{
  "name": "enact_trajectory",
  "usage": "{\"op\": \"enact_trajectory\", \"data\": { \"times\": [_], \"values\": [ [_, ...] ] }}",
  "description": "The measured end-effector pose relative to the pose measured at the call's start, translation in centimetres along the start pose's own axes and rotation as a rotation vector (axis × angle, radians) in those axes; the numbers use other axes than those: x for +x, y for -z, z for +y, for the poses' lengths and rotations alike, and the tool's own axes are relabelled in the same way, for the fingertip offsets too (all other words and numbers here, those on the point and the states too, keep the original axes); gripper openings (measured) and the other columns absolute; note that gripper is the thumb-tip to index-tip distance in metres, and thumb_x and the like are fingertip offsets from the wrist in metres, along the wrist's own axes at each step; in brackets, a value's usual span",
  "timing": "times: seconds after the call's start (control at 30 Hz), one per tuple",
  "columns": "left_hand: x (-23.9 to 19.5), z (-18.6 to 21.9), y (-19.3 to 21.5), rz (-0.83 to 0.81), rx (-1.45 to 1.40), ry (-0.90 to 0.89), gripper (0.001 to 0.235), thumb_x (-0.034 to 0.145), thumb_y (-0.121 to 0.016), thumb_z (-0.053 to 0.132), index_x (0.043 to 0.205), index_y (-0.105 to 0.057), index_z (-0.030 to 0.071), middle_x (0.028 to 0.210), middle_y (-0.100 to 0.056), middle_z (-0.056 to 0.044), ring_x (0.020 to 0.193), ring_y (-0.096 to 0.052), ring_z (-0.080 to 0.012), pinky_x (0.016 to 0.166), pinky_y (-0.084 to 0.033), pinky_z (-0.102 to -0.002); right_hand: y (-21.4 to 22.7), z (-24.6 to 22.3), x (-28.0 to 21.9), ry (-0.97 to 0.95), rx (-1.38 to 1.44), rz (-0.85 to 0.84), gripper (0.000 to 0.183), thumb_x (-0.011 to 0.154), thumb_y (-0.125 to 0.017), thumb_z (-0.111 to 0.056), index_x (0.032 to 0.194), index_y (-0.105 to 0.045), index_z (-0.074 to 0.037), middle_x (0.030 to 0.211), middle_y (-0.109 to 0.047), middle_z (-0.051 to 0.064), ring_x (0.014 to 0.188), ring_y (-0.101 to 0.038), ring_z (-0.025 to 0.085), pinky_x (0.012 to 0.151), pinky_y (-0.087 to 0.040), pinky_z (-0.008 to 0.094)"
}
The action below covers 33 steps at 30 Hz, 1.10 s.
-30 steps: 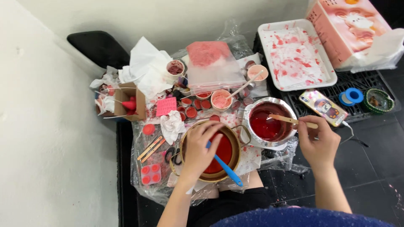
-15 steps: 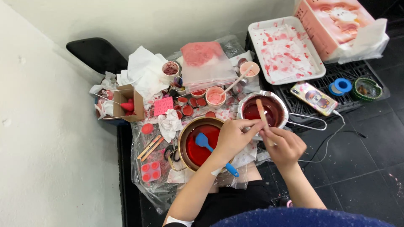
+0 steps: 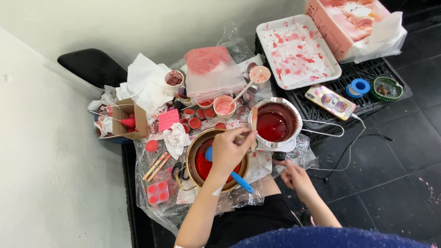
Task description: The person dips a red wax ball on a stick into a pot of melted red wax, then stirs the wax with a blue spoon and works red wax in a metal bowl by hand. They handle a silicone mold, wooden sticks, and finished red wax pieces in a box on the work table.
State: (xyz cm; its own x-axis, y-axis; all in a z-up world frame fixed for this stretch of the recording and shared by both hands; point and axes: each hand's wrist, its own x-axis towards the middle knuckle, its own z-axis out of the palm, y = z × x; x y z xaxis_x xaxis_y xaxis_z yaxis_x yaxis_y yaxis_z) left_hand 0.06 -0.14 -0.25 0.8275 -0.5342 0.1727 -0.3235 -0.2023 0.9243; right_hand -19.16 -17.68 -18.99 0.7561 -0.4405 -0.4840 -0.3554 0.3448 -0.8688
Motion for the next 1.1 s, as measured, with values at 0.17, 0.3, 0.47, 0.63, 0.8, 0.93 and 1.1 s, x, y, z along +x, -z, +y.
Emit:
{"op": "enact_trajectory", "data": {
  "times": [0.17, 0.3, 0.47, 0.63, 0.8, 0.93, 1.1],
  "values": [
    [-1.0, -0.1, 1.7, 0.073, 0.075, -0.042, 0.020, 0.085, -0.081, 0.024, 0.093, -0.081, 0.006, 0.067, -0.073, -0.003, 0.050, -0.063, -0.0082, 0.050, -0.045, -0.023, 0.0, 0.8, 1.8, -0.138, 0.242, -0.042, 0.040, 0.100, -0.054, -0.042, 0.109, -0.068, -0.005, 0.058, -0.041, -0.005, 0.043, -0.030, 0.006, 0.042, -0.022, 0.025],
    [-2.2, -0.9, 3.0, 0.091, 0.072, -0.061, 0.019, 0.085, -0.081, 0.020, 0.093, -0.079, 0.003, 0.074, -0.075, -0.003, 0.051, -0.063, -0.0094, 0.050, -0.046, -0.023, -0.6, 1.8, 2.1, 0.079, -0.041, 0.210, 0.041, 0.094, -0.074, -0.035, 0.075, -0.052, -0.006, 0.059, -0.041, -0.007, 0.050, -0.030, 0.005, 0.044, -0.022, 0.025],
    [-4.0, -1.8, 4.7, 0.078, 0.053, -0.001, 0.014, 0.088, -0.079, 0.016, 0.092, -0.079, 0.003, 0.070, -0.075, -0.003, 0.052, -0.065, -0.0079, 0.050, -0.047, -0.023, -4.7, -3.5, -1.3, 0.441, -0.567, 0.510, 0.054, 0.082, -0.087, -0.028, 0.063, -0.043, -0.004, 0.053, -0.042, -0.003, 0.053, -0.034, 0.005, 0.047, -0.029, 0.023],
    [-5.0, -3.9, 6.5, 0.138, 0.009, 0.013, 0.013, 0.089, -0.078, 0.013, 0.094, -0.077, 0.002, 0.074, -0.076, -0.003, 0.056, -0.066, -0.0043, 0.050, -0.047, -0.021, -3.2, -0.6, -0.6, 0.643, -0.558, 0.597, 0.047, 0.083, -0.086, -0.022, 0.068, -0.046, -0.004, 0.056, -0.044, -0.004, 0.054, -0.036, 0.004, 0.050, -0.031, 0.023],
    [-6.3, -6.4, 8.9, 0.292, 0.139, 0.079, 0.017, 0.084, -0.081, 0.013, 0.097, -0.080, 0.002, 0.074, -0.077, -0.002, 0.053, -0.058, -0.0021, 0.045, -0.037, -0.021, -2.5, -2.2, -1.0, 0.567, -0.418, 0.507, 0.049, 0.085, -0.086, -0.022, 0.067, -0.043, -0.006, 0.061, -0.047, -0.007, 0.059, -0.041, 0.000, 0.052, -0.035, 0.020],
    [-7.4, -8.9, 10.9, 0.360, 0.156, 0.208, 0.018, 0.084, -0.082, 0.013, 0.099, -0.081, 0.003, 0.066, -0.071, -0.001, 0.051, -0.051, -0.0016, 0.044, -0.032, -0.021, -4.5, -4.2, -2.1, 0.570, -0.567, 0.569, 0.052, 0.081, -0.089, -0.023, 0.067, -0.042, -0.005, 0.057, -0.045, -0.002, 0.056, -0.040, 0.004, 0.051, -0.036, 0.022],
    [-7.7, -10.2, 12.0, 0.463, 0.070, 0.168, 0.018, 0.086, -0.082, 0.012, 0.097, -0.078, -0.002, 0.067, -0.066, 0.001, 0.055, -0.048, 0.0006, 0.049, -0.036, -0.020, -5.7, -4.8, -1.9, 0.633, -0.815, 0.631, 0.052, 0.075, -0.090, -0.029, 0.069, -0.044, -0.006, 0.056, -0.047, 0.002, 0.049, -0.045, 0.013, 0.050, -0.039, 0.029]
  ]
}}
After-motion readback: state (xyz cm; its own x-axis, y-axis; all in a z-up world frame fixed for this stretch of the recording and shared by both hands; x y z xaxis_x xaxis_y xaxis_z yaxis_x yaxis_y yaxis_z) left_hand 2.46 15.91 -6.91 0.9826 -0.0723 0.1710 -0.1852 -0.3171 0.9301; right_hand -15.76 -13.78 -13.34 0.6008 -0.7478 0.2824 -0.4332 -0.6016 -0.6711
